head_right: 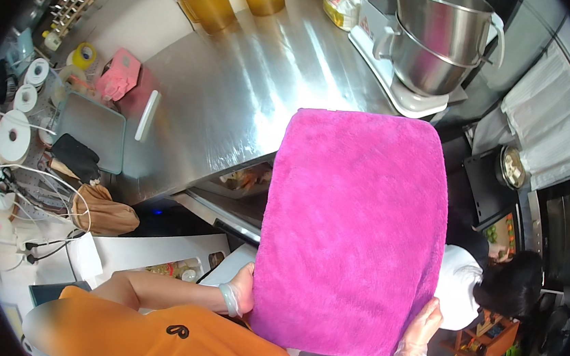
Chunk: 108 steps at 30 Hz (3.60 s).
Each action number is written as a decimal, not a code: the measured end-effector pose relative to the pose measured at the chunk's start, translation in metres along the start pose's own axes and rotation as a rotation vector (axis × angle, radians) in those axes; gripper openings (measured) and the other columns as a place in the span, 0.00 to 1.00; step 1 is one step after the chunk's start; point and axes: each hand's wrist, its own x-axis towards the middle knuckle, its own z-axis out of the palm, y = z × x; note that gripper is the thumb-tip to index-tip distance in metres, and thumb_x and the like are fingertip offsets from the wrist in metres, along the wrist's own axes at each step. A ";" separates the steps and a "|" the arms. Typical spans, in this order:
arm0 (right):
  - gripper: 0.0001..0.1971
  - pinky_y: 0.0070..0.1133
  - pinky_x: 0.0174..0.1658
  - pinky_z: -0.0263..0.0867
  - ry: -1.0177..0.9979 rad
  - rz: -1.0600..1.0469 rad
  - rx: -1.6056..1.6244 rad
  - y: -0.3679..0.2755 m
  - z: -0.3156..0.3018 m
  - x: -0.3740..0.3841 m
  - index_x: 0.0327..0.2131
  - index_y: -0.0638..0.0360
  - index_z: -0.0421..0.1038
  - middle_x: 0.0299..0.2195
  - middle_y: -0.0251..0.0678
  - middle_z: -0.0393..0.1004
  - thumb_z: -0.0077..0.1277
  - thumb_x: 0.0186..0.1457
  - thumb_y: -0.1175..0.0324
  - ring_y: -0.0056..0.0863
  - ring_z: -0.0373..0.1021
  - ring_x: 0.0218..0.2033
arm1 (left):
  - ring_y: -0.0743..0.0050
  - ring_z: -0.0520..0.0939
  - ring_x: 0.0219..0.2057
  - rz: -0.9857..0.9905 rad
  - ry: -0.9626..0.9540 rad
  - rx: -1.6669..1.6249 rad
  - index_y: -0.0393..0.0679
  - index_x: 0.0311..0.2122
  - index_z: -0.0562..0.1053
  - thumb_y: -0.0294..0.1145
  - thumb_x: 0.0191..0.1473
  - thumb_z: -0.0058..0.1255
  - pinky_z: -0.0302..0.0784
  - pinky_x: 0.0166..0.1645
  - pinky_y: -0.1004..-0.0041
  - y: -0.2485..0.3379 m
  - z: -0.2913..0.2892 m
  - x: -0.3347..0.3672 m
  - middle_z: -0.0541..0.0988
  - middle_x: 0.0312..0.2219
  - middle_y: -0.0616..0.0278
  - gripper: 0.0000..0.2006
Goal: The person takes a tray of dough pieces from a cabinet, places a piece of dough on a metal table, flattens it with a rolling pin, places a green filling inside, and folds the dough over the filling by hand.
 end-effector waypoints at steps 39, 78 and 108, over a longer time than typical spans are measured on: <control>0.34 0.42 0.37 0.62 -0.305 -0.192 -0.012 -0.223 0.315 0.365 0.31 0.75 0.71 0.26 0.62 0.72 0.30 0.64 0.46 0.61 0.68 0.31 | 0.56 0.71 0.51 0.218 -0.087 -0.315 0.45 0.46 0.70 0.50 0.54 0.31 0.62 0.58 0.56 0.327 0.116 0.134 0.73 0.49 0.56 0.24; 0.11 0.13 0.24 0.56 -1.140 0.205 0.379 -0.212 0.160 0.347 0.31 0.67 0.72 0.22 0.26 0.69 0.47 0.39 0.80 0.12 0.61 0.20 | 0.80 0.77 0.37 0.386 -0.456 0.797 0.38 0.43 0.75 0.26 0.49 0.56 0.71 0.48 0.77 0.293 0.037 0.020 0.79 0.36 0.65 0.14; 0.11 0.32 0.36 0.68 -0.147 -0.422 -0.065 -0.357 0.366 0.394 0.33 0.65 0.75 0.25 0.48 0.76 0.53 0.49 0.68 0.44 0.74 0.28 | 0.82 0.75 0.25 1.095 0.169 0.741 0.36 0.34 0.75 0.29 0.47 0.59 0.72 0.31 0.78 0.462 0.057 0.124 0.76 0.23 0.66 0.10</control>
